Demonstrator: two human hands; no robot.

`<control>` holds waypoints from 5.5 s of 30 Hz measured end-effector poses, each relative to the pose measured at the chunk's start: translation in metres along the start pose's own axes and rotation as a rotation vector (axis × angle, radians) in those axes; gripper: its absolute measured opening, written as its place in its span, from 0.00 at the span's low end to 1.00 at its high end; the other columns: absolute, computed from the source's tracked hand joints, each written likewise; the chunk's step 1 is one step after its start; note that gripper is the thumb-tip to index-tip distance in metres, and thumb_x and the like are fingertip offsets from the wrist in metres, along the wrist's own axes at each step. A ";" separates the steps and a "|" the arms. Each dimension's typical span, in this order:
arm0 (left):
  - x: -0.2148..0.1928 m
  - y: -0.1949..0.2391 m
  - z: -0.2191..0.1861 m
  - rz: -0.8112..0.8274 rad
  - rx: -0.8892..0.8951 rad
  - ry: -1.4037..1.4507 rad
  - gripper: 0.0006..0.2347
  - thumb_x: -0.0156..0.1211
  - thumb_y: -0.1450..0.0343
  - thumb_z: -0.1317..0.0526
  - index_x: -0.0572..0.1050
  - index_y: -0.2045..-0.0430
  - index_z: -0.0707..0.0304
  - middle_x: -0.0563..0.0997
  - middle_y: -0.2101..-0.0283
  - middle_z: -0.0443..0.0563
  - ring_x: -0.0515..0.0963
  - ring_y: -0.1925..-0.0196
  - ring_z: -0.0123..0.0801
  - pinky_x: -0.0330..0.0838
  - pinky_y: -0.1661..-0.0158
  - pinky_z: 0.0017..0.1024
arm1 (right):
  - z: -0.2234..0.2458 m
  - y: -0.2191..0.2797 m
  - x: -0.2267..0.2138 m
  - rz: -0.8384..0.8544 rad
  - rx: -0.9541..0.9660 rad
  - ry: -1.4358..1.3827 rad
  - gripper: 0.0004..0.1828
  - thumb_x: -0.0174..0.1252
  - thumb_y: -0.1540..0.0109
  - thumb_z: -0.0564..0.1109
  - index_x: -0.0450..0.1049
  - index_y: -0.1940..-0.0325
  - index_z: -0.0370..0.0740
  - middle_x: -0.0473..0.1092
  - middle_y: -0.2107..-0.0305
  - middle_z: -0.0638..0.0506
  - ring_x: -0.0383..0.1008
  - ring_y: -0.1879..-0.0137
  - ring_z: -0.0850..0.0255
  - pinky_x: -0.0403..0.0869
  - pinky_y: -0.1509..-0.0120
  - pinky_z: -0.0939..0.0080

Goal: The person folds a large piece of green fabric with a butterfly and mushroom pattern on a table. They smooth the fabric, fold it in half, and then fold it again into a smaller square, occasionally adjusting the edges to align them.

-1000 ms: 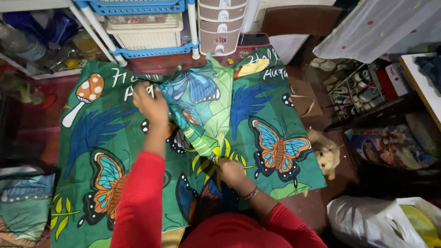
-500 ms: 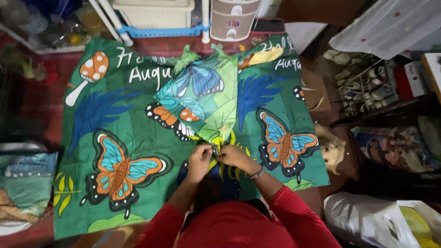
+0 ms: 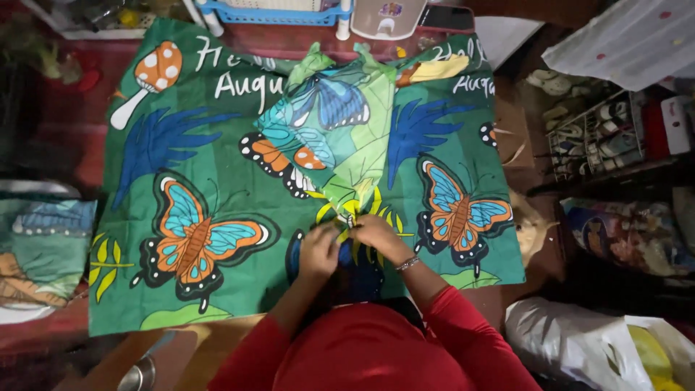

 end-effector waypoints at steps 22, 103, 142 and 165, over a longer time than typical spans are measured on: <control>0.023 -0.065 0.007 0.544 -0.580 0.267 0.21 0.64 0.35 0.39 0.81 0.57 0.50 0.84 0.56 0.53 0.84 0.49 0.50 0.78 0.48 0.45 | 0.056 0.031 -0.019 0.046 -0.088 0.235 0.14 0.52 0.46 0.40 0.62 0.87 0.43 0.53 0.92 0.54 0.51 0.85 0.62 0.57 0.78 0.63; -0.019 0.006 -0.041 -0.238 0.377 -0.184 0.09 0.48 0.27 0.59 0.77 0.60 0.42 0.69 0.61 0.45 0.70 0.66 0.40 0.62 0.67 0.37 | 0.007 0.010 -0.008 0.085 -0.282 0.156 0.17 0.57 0.42 0.43 0.83 0.54 0.35 0.79 0.66 0.36 0.78 0.59 0.36 0.78 0.56 0.41; -0.041 -0.007 -0.069 -0.073 0.285 -0.259 0.04 0.54 0.33 0.61 0.75 0.70 0.53 0.68 0.75 0.48 0.69 0.74 0.43 0.59 0.75 0.42 | 0.256 -0.146 -0.002 -0.619 -0.669 0.837 0.35 0.65 0.48 0.52 0.64 0.37 0.50 0.66 0.51 0.44 0.69 0.47 0.44 0.74 0.57 0.41; -0.017 0.003 -0.056 0.169 0.269 -0.220 0.15 0.50 0.32 0.60 0.80 0.56 0.63 0.77 0.68 0.54 0.73 0.69 0.47 0.63 0.71 0.47 | -0.205 0.046 -0.175 -1.224 0.106 -1.264 0.15 0.61 0.52 0.37 0.73 0.67 0.57 0.65 0.75 0.61 0.69 0.66 0.66 0.66 0.66 0.65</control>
Point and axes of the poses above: each hand's wrist, its own y-axis away from the middle knuckle, its own x-axis out of the palm, z = x × y, the point moved 4 cm from there along -y, towards the middle knuckle
